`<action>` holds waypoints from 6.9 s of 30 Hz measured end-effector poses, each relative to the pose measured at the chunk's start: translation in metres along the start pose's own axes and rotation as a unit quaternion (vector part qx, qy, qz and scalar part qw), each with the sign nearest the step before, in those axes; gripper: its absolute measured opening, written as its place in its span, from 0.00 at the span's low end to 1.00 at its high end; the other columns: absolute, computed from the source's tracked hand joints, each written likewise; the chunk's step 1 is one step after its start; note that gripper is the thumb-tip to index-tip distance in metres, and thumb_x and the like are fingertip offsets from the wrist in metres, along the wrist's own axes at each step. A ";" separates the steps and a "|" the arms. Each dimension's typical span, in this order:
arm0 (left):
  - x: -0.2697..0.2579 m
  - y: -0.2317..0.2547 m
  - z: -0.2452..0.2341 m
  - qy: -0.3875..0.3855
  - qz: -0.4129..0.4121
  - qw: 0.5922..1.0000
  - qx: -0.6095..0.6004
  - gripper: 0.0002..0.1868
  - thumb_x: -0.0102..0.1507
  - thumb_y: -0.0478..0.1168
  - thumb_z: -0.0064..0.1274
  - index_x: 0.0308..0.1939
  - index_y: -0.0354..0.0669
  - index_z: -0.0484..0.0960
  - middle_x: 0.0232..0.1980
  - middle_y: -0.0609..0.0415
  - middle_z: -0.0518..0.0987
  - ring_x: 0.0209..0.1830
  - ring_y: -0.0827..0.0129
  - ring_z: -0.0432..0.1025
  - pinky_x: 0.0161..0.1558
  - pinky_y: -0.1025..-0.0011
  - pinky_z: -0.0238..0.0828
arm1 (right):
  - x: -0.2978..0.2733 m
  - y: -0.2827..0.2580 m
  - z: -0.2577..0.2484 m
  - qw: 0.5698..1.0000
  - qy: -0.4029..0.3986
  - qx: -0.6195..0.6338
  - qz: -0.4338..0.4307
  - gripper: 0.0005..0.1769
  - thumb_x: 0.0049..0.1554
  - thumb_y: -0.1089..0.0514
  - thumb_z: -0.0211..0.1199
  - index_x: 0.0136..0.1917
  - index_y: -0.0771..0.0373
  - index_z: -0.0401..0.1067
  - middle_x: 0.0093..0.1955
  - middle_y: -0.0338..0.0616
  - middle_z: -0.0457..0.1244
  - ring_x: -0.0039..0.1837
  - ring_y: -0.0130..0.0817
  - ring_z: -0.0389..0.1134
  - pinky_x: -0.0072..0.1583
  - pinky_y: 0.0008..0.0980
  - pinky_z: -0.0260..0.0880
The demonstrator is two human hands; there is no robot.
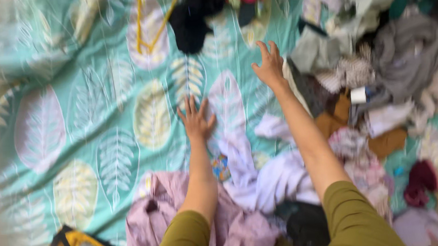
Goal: The person folds clothes by hand while sitting on a bed, including a purple cloth and a red pair of shorts.
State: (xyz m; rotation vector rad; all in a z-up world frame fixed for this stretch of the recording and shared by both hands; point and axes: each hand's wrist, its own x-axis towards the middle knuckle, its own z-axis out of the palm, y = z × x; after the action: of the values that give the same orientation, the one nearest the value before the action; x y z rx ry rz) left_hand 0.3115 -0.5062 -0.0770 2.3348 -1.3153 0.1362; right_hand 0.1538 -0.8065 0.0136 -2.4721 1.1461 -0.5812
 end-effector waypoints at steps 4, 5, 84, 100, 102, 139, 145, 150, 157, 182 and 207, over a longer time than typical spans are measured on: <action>0.008 0.008 -0.020 -0.054 -0.038 0.998 -0.006 0.36 0.57 0.62 0.53 0.70 0.65 0.72 0.81 0.49 0.56 0.83 0.54 0.44 0.75 0.34 0.27 | 0.092 -0.015 0.022 0.999 0.026 0.021 0.038 0.59 0.47 0.54 0.81 0.82 0.41 0.48 0.82 0.62 0.36 0.82 0.68 0.38 0.65 0.77 0.55; 0.012 0.010 -0.021 -0.054 -0.036 0.998 -0.003 0.35 0.58 0.62 0.52 0.70 0.65 0.72 0.81 0.49 0.56 0.83 0.54 0.44 0.76 0.34 0.27 | 0.114 -0.022 0.025 0.999 0.036 0.013 0.036 0.63 0.46 0.53 0.83 0.84 0.38 0.46 0.83 0.61 0.33 0.83 0.70 0.34 0.65 0.81 0.54; 0.000 -0.003 0.014 -0.099 -0.039 0.991 0.087 0.27 0.65 0.59 0.41 0.69 0.70 0.71 0.76 0.46 0.65 0.77 0.51 0.57 0.71 0.34 0.40 | 0.310 -0.091 0.123 0.994 -0.097 -0.040 -0.025 0.47 0.47 0.28 0.70 0.61 0.69 0.70 0.68 0.52 0.55 0.74 0.53 0.51 0.62 0.85 0.44; -0.001 0.003 0.016 -0.030 -0.014 0.990 0.134 0.23 0.68 0.56 0.42 0.68 0.70 0.73 0.73 0.49 0.69 0.74 0.53 0.62 0.71 0.36 0.45 | -0.028 -0.097 0.041 0.907 -0.374 0.093 0.172 0.25 0.39 0.52 0.67 0.44 0.75 0.76 0.45 0.71 0.68 0.51 0.61 0.73 0.53 0.49 0.75; -0.005 0.007 0.014 -0.036 -0.019 0.990 0.133 0.23 0.68 0.56 0.43 0.67 0.69 0.73 0.73 0.48 0.69 0.74 0.53 0.62 0.71 0.37 0.45 | -0.073 -0.111 0.018 0.908 -0.366 0.141 0.150 0.31 0.35 0.51 0.72 0.47 0.76 0.75 0.45 0.72 0.67 0.50 0.61 0.72 0.53 0.47 0.74; 0.011 -0.016 -0.026 -0.076 -0.057 0.991 0.091 0.22 0.67 0.53 0.46 0.65 0.59 0.75 0.69 0.45 0.72 0.70 0.51 0.65 0.68 0.44 0.52 | 0.354 -0.038 0.138 0.991 -0.028 -0.117 -0.055 0.38 0.61 0.70 0.57 0.80 0.42 0.67 0.91 0.49 0.29 0.60 0.64 0.69 0.58 0.53 0.71; 0.012 -0.042 -0.032 -0.064 -0.064 0.992 0.092 0.22 0.67 0.53 0.46 0.65 0.57 0.75 0.68 0.44 0.72 0.70 0.50 0.65 0.67 0.45 0.53 | 0.436 -0.020 0.174 0.972 -0.131 -0.194 -0.038 0.42 0.51 0.62 0.65 0.78 0.49 0.64 0.87 0.48 0.30 0.51 0.67 0.71 0.54 0.57 0.71; 0.020 -0.042 -0.043 -0.059 -0.074 0.992 0.084 0.22 0.67 0.52 0.47 0.64 0.56 0.75 0.68 0.43 0.73 0.69 0.50 0.66 0.67 0.46 0.54 | 0.447 -0.003 0.185 0.971 -0.157 -0.169 -0.060 0.42 0.53 0.64 0.64 0.80 0.63 0.60 0.89 0.46 0.38 0.58 0.63 0.70 0.60 0.55 0.70; 0.036 -0.024 -0.015 -0.042 -0.077 0.995 0.054 0.22 0.67 0.52 0.47 0.64 0.54 0.76 0.67 0.43 0.73 0.69 0.50 0.66 0.66 0.47 0.55 | 0.444 -0.004 0.178 0.976 -0.162 -0.133 -0.053 0.45 0.51 0.68 0.62 0.80 0.68 0.53 0.89 0.42 0.37 0.61 0.61 0.68 0.62 0.56 0.66; -0.007 -0.013 0.053 -0.075 0.033 0.995 0.064 0.22 0.66 0.50 0.49 0.62 0.47 0.77 0.65 0.40 0.75 0.66 0.48 0.68 0.64 0.52 0.60 | -0.122 0.051 0.053 0.944 -0.182 0.264 0.080 0.26 0.50 0.71 0.51 0.62 0.69 0.73 0.67 0.51 0.61 0.70 0.46 0.63 0.68 0.34 0.61; -0.311 -0.070 -0.091 -0.090 0.028 0.992 0.079 0.23 0.65 0.48 0.52 0.60 0.40 0.78 0.62 0.38 0.77 0.63 0.47 0.71 0.62 0.57 0.65 | -0.390 -0.147 0.135 0.937 -0.190 0.280 -0.088 0.18 0.56 0.63 0.55 0.59 0.63 0.75 0.57 0.53 0.64 0.63 0.51 0.65 0.63 0.38 0.63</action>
State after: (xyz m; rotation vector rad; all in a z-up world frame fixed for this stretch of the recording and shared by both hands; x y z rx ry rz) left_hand 0.2146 -0.1913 -0.1127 2.4925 -1.5067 0.0480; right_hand 0.0857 -0.3933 -0.1154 -2.0681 0.5196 -0.3807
